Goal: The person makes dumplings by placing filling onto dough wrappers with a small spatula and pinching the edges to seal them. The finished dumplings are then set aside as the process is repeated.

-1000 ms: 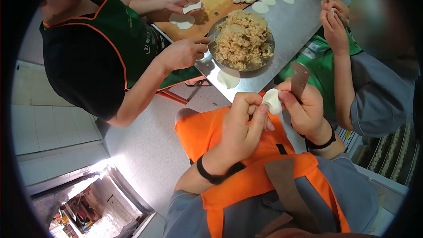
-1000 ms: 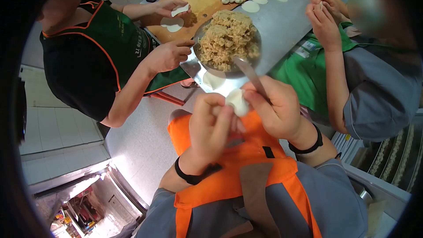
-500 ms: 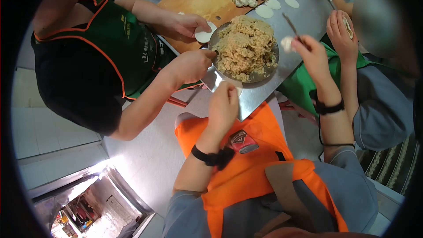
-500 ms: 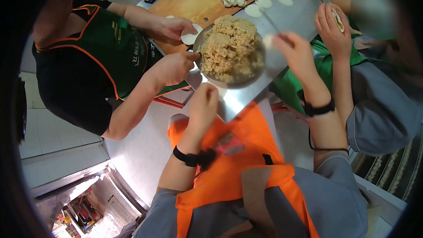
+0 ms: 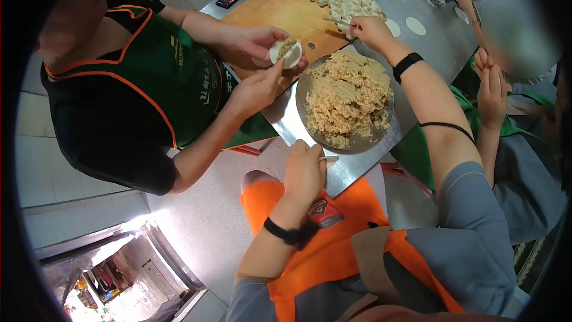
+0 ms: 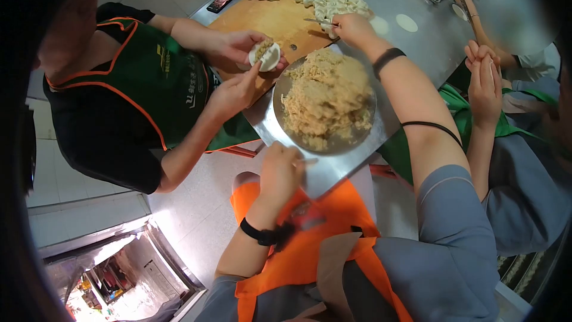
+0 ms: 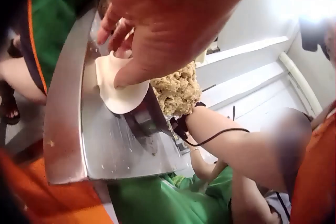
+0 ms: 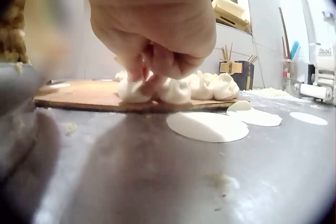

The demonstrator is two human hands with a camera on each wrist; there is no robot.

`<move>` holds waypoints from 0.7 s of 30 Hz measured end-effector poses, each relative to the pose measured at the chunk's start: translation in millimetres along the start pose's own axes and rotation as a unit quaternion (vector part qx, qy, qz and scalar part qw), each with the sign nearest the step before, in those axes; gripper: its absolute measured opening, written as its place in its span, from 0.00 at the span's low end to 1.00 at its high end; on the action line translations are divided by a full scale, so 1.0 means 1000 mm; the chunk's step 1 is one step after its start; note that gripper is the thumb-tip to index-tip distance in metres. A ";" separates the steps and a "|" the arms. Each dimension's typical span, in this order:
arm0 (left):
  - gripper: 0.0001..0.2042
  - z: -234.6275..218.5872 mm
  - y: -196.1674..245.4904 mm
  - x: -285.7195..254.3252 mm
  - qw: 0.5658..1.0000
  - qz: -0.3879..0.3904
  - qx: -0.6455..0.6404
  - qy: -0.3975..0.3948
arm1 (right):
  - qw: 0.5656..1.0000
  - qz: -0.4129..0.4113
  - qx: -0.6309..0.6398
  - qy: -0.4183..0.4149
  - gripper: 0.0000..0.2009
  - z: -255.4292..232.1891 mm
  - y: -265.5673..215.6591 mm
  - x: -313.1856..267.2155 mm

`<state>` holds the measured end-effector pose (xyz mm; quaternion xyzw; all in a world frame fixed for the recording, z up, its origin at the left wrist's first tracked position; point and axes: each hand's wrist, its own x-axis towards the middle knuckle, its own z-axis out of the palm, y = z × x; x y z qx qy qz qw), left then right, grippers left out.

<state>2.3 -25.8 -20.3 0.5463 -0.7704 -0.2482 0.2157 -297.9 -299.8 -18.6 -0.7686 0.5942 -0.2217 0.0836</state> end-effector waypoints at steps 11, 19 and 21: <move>0.10 -0.049 0.056 -0.024 0.832 -0.134 -0.537 -0.027 | 0.957 0.160 0.170 0.173 0.13 -0.068 -0.040 -0.113; 0.11 -0.032 0.080 -0.036 0.768 -0.125 -0.625 -0.062 | 0.791 0.256 0.546 -0.100 0.08 -0.095 -0.208 -0.275; 0.11 -0.026 0.081 -0.043 0.785 -0.114 -0.607 -0.045 | 0.798 0.234 0.545 -0.107 0.06 -0.084 -0.211 -0.292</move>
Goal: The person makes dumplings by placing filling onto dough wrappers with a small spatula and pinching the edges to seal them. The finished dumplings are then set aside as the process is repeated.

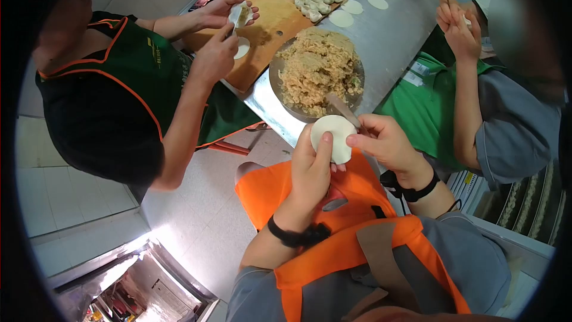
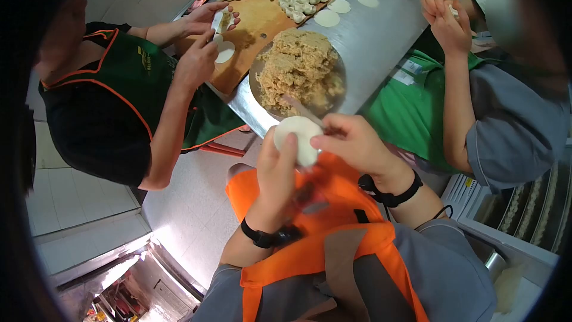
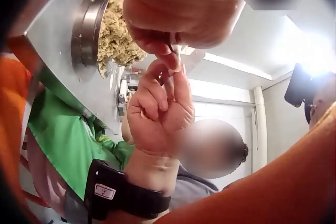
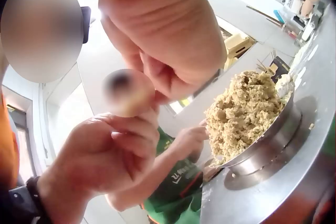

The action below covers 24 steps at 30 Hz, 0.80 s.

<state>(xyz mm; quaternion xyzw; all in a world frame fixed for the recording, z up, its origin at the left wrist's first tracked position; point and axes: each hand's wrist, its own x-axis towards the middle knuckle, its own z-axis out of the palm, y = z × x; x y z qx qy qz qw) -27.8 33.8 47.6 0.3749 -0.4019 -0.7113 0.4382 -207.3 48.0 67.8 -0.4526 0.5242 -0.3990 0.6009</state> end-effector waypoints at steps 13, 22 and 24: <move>0.15 -0.033 -0.039 -0.002 0.994 -0.040 0.090 0.044 | 0.860 -0.253 -0.425 0.129 0.08 -0.005 0.039 0.009; 0.19 -0.037 -0.055 0.058 0.972 -0.153 -0.157 0.080 | 0.767 -0.238 -0.581 0.133 0.11 -0.015 0.039 0.049; 0.21 -0.032 -0.039 0.063 0.966 -0.200 -0.154 0.063 | 0.796 -0.207 -0.561 0.094 0.11 -0.016 0.037 0.051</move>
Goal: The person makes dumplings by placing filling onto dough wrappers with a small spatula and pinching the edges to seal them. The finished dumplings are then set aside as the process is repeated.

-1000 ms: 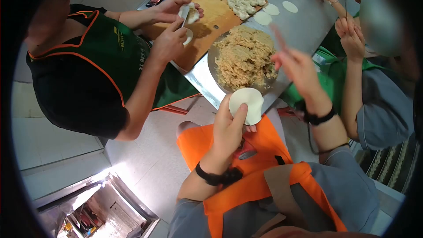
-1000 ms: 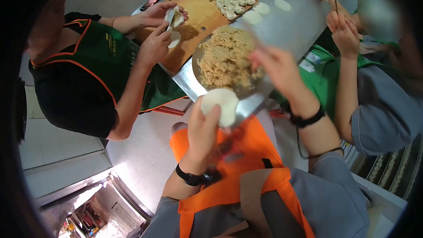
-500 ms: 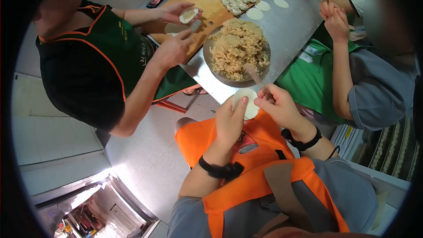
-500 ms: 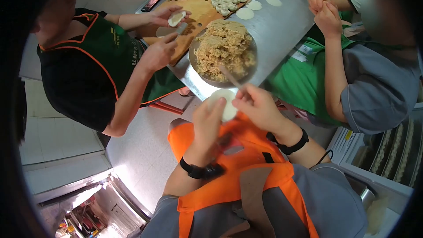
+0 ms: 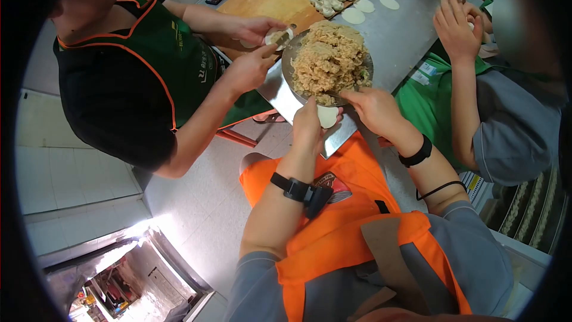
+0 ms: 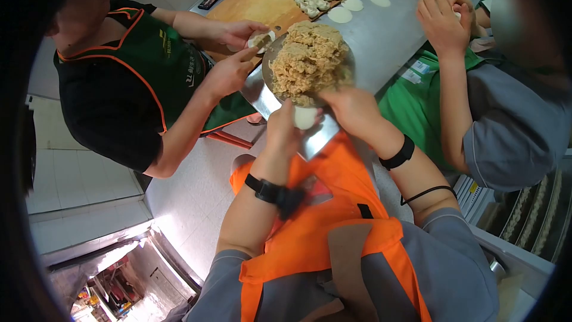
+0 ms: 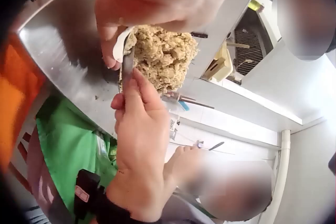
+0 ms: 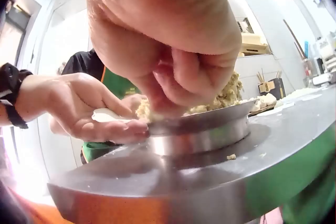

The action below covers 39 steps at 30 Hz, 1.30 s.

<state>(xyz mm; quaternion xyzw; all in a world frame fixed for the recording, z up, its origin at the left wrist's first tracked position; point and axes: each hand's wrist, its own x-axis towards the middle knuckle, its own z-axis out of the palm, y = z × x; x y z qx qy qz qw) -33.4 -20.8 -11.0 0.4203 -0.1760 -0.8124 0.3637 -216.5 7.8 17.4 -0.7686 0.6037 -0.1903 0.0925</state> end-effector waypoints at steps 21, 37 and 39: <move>0.20 -0.012 0.016 0.009 0.998 0.009 0.029 0.052 | 0.995 -0.017 0.074 0.062 0.12 0.021 -0.018 -0.001; 0.24 -0.014 0.012 -0.032 0.987 0.067 -0.141 -0.041 | 0.873 0.165 0.457 -0.036 0.13 0.003 -0.054 -0.049; 0.25 -0.005 0.015 -0.042 0.979 0.071 -0.176 -0.069 | 0.857 0.180 0.477 -0.069 0.12 0.002 -0.053 -0.050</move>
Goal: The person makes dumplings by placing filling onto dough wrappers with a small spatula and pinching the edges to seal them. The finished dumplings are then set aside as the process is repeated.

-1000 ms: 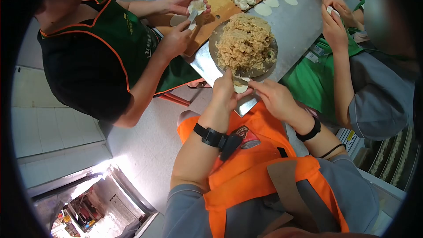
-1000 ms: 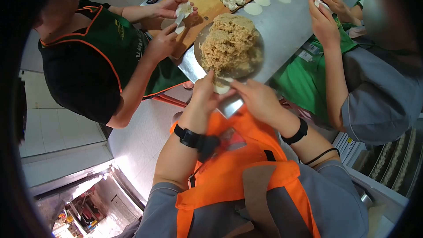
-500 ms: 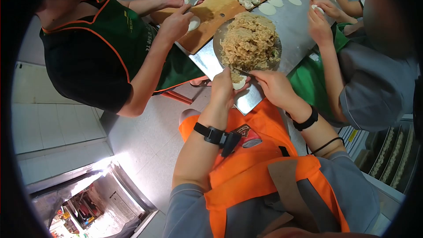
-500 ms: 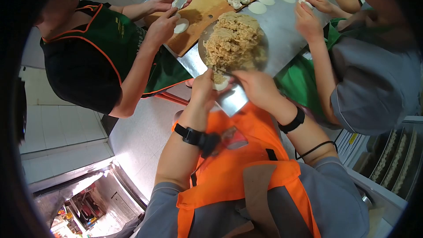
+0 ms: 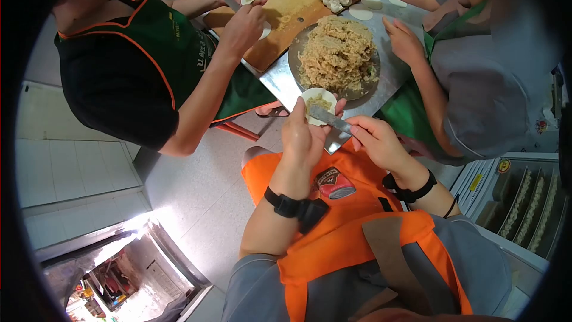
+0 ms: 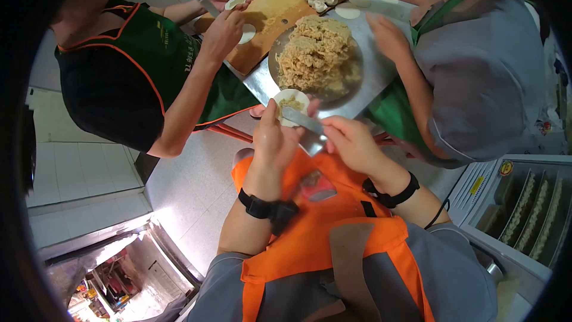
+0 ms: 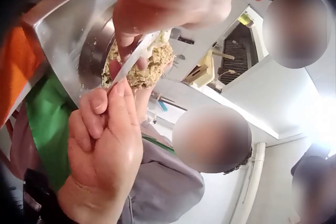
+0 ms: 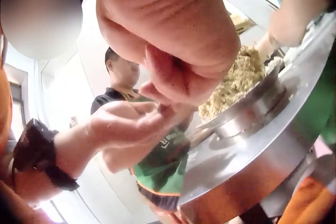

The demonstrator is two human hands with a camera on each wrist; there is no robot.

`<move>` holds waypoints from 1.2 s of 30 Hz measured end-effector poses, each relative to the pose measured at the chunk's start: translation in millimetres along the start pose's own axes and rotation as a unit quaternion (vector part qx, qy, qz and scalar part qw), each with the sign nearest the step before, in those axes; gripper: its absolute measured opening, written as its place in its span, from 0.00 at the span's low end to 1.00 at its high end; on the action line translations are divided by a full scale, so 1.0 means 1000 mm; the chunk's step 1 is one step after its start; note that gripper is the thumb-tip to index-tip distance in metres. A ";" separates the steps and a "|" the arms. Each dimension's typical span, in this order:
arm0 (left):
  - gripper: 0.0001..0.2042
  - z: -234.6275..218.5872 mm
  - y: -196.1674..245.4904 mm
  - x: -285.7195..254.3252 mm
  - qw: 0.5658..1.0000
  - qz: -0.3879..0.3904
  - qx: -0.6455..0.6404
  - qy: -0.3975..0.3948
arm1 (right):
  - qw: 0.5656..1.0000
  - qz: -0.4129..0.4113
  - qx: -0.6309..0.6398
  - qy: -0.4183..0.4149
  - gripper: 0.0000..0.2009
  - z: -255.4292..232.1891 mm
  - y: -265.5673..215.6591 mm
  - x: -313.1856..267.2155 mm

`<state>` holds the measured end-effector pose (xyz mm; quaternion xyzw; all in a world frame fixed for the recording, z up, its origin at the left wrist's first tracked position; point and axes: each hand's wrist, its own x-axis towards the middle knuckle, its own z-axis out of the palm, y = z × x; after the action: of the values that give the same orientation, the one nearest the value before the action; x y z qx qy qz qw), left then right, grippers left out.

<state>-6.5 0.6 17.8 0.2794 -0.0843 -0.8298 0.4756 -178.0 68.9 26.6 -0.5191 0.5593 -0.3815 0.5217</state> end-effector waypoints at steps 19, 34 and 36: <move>0.19 -0.029 -0.012 0.025 0.989 -0.012 0.095 0.108 | 0.876 -0.217 -0.397 0.165 0.10 -0.018 0.016 0.036; 0.19 -0.019 -0.022 -0.001 0.999 0.007 0.047 0.019 | 0.891 -0.318 -0.315 0.073 0.14 0.000 -0.014 0.017; 0.20 -0.013 -0.027 -0.009 0.994 0.041 0.095 0.024 | 0.902 -0.314 -0.294 0.045 0.11 -0.005 -0.014 0.018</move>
<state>-15.9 23.8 -0.7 0.3398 -0.1627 -0.7905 0.4829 -178.5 48.5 37.5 -0.7798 0.4771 -0.3668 0.1727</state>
